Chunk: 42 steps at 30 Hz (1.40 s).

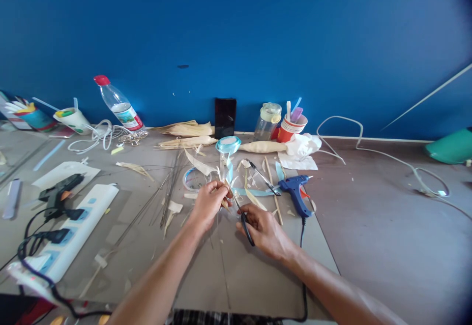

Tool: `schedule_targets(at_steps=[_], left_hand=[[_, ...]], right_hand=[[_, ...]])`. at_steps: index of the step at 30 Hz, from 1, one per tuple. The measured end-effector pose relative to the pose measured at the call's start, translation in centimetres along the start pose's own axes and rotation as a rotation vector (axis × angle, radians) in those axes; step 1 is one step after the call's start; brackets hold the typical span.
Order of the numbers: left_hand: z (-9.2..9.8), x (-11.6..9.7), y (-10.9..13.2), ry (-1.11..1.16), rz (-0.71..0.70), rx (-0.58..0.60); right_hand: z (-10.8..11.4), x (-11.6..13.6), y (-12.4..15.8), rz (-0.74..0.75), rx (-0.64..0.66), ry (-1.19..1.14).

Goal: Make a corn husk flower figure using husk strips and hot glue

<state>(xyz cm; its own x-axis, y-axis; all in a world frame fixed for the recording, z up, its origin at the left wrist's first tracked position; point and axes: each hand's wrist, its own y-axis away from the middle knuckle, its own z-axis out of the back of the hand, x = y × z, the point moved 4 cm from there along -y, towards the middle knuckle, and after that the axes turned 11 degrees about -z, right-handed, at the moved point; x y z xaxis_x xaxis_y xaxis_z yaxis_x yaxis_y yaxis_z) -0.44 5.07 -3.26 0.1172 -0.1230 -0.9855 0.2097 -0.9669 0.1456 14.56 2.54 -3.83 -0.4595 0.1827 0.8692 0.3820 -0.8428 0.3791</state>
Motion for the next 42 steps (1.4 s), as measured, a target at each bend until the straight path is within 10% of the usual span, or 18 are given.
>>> schedule_targets(at_steps=[42], left_hand=[[-0.01, 0.1, 0.02, 0.104, 0.055, 0.002]], right_hand=[[0.4, 0.62, 0.33, 0.054, -0.159, 0.229]])
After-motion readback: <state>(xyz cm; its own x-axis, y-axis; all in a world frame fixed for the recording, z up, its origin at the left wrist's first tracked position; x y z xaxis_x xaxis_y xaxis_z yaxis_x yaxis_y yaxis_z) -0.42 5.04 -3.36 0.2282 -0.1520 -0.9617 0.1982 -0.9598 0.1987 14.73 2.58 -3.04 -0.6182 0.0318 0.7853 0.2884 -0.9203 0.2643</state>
